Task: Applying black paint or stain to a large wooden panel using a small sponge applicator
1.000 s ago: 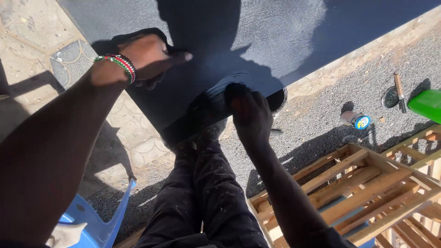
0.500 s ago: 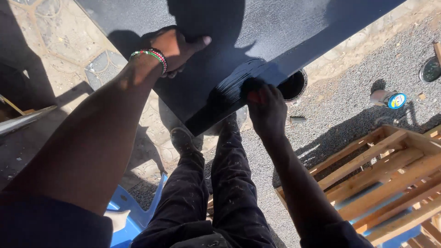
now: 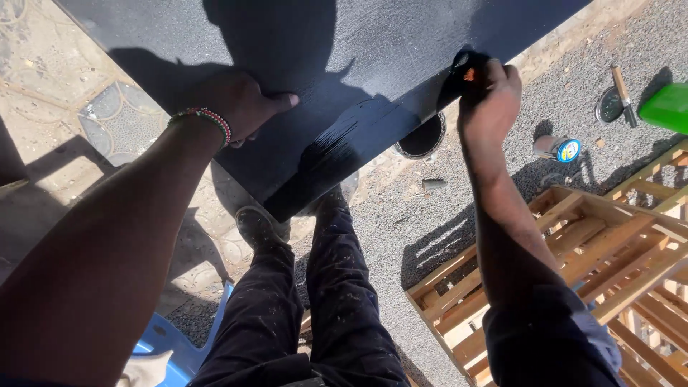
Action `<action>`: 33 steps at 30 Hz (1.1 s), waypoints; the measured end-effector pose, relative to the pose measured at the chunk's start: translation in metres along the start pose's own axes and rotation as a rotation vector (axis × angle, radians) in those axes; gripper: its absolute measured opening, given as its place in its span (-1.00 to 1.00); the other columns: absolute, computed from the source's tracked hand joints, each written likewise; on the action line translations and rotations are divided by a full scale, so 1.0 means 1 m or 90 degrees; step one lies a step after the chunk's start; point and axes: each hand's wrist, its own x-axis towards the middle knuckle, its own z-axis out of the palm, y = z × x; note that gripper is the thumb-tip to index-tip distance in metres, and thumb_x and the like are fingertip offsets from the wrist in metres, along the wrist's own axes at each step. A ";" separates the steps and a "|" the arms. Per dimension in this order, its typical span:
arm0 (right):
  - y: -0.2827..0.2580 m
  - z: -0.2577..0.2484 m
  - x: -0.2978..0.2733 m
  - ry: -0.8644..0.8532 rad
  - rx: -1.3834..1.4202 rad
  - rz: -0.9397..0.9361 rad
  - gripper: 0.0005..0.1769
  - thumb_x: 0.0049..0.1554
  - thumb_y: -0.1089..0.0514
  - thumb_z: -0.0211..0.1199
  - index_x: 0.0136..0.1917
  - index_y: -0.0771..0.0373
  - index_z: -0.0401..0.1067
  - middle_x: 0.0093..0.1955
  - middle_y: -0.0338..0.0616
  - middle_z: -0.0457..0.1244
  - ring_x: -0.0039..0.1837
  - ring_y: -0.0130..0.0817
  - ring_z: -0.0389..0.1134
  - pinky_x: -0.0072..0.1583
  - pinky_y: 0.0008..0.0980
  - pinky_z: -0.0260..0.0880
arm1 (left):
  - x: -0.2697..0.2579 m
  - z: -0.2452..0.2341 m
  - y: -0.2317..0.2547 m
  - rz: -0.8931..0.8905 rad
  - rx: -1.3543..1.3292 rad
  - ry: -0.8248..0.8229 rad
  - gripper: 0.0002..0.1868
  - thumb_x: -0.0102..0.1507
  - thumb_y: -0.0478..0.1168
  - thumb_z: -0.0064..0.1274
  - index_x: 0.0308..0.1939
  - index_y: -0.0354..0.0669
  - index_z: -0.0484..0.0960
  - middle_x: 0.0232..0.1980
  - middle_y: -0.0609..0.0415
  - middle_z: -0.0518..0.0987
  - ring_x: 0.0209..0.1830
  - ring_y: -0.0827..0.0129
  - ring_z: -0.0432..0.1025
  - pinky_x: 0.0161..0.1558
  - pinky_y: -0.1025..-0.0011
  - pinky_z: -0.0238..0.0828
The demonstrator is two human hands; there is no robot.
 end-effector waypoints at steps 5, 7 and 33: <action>0.056 -0.057 0.113 -0.026 0.253 -0.167 -0.48 0.27 0.56 0.04 0.32 0.41 0.71 0.26 0.08 0.61 0.26 -0.12 0.64 0.18 -0.20 0.75 | -0.011 -0.010 0.006 -0.022 0.027 -0.020 0.06 0.59 0.68 -0.03 -0.62 -0.12 0.66 -0.55 0.01 0.73 -0.54 0.17 0.65 -0.04 0.12 0.59; -0.017 -0.053 0.060 -0.055 0.258 -0.053 -0.55 0.29 0.61 0.10 0.27 0.37 0.67 0.27 0.06 0.60 0.28 -0.11 0.65 0.28 -0.15 0.79 | -0.012 -0.012 0.009 -0.019 0.033 -0.019 0.10 0.58 0.74 -0.12 -0.66 -0.07 0.62 -0.57 0.06 0.71 -0.54 0.19 0.67 -0.01 0.13 0.60; -0.056 -0.027 0.010 -0.026 0.335 -0.010 -0.70 0.24 0.54 0.23 0.05 0.20 0.56 0.04 -0.25 0.49 0.12 -0.39 0.42 0.11 -0.34 0.51 | -0.017 -0.010 -0.002 0.005 0.050 -0.013 0.27 0.58 0.87 -0.49 -0.66 -0.11 0.60 -0.59 -0.03 0.67 -0.50 0.02 0.65 0.00 -0.02 0.56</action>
